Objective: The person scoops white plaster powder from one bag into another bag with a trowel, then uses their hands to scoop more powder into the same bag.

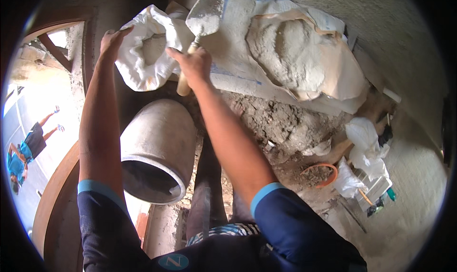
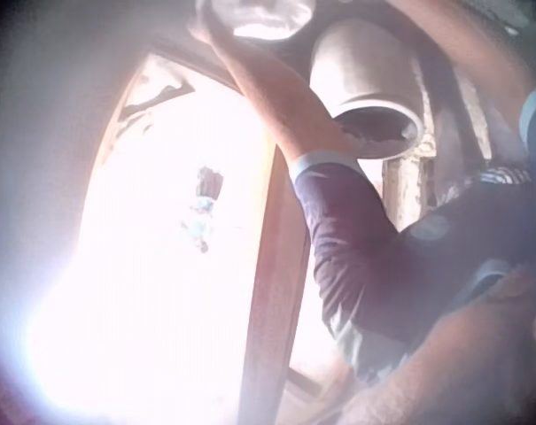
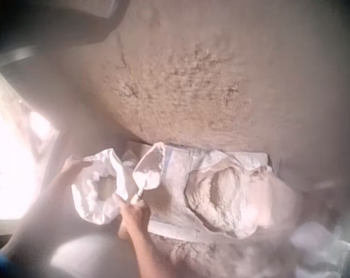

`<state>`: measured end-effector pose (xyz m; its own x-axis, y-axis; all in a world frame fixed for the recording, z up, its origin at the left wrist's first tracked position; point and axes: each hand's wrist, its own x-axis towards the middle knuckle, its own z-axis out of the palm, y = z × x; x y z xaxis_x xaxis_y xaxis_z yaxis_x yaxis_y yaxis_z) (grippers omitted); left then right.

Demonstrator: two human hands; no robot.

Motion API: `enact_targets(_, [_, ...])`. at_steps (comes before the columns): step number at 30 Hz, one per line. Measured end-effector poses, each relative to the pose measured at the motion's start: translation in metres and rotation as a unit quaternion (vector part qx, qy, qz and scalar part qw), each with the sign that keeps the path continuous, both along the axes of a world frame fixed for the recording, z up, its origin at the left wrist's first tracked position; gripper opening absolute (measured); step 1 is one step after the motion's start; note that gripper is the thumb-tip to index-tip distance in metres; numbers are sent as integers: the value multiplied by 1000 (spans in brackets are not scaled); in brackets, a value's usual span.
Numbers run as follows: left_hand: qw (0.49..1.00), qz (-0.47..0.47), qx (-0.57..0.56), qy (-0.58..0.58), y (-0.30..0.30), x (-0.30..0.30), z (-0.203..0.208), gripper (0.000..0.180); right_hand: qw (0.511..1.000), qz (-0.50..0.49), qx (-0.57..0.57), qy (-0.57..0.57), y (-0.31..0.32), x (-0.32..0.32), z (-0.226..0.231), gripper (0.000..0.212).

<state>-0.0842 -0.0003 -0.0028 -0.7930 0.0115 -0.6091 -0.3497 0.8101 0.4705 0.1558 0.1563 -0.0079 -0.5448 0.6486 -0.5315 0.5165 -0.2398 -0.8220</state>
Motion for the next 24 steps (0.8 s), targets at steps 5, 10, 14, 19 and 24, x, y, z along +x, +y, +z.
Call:
enact_targets(5, [988,-118,-97,22,2,-17,-12,44,994,23,72,-85,-34,-48,-32,34])
enact_targets(10, [997,15,-68,25,-21,4,-29,35,995,-53,-4,-87,-32,-32,-44,29])
enact_targets(14, [991,101,-42,-77,-21,46,-17,72,904,-203,-359,113,-6,-21,-53,17])
enact_targets(19, [970,157,127,-138,-78,92,-20,57,862,-160,-461,136,-4,-27,-24,19])
enact_targets(24, [899,332,254,-130,-71,141,20,49,880,-84,-460,85,-19,-17,7,31])
